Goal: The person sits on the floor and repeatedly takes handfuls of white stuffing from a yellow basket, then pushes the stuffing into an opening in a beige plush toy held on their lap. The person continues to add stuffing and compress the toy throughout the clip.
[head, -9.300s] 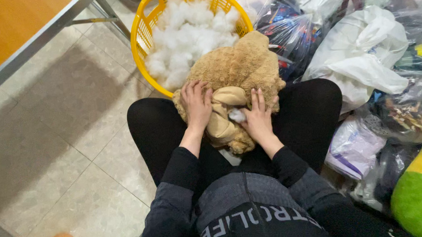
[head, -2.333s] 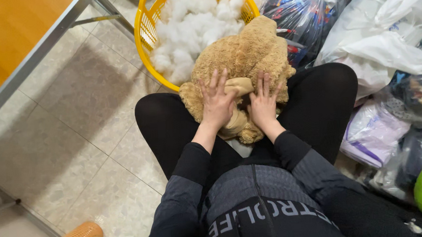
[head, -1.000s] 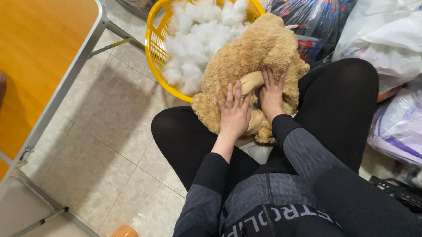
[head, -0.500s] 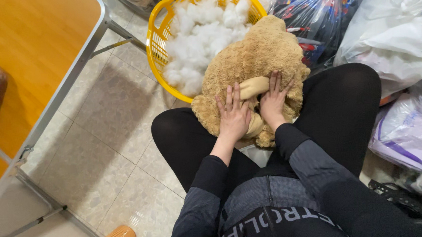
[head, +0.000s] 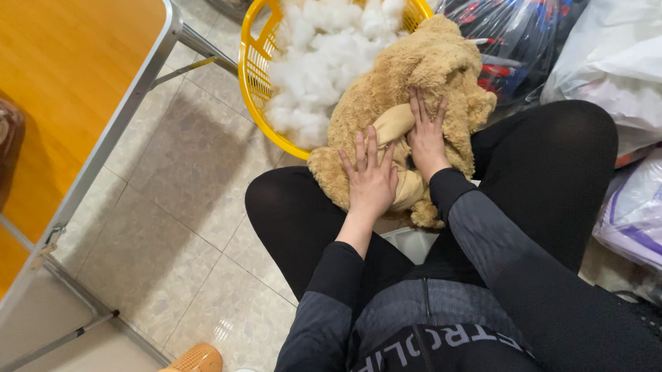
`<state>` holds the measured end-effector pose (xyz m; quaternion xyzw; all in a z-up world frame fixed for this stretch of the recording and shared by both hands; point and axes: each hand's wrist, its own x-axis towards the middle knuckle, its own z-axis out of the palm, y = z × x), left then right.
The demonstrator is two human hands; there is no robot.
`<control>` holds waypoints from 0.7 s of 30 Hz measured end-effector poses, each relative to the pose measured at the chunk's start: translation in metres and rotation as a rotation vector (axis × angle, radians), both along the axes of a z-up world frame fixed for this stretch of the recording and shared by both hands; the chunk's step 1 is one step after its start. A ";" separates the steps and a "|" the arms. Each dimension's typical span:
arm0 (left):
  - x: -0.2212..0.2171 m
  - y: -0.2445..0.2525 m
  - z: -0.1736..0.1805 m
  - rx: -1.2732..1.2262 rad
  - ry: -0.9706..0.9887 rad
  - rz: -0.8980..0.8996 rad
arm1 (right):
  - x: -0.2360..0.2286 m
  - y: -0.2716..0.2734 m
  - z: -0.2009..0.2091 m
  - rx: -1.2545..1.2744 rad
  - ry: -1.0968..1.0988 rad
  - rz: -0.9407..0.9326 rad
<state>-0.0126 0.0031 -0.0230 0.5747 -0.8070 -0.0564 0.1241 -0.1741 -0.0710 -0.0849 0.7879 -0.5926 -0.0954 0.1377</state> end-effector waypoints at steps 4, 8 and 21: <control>0.000 0.000 0.001 -0.017 0.011 0.006 | -0.009 -0.006 0.001 0.159 -0.070 0.007; 0.000 0.002 0.002 -0.025 0.018 0.009 | -0.021 -0.008 -0.010 -0.085 -0.064 0.102; 0.008 0.003 0.015 -0.077 0.081 0.019 | -0.044 0.047 0.064 0.140 -0.115 0.180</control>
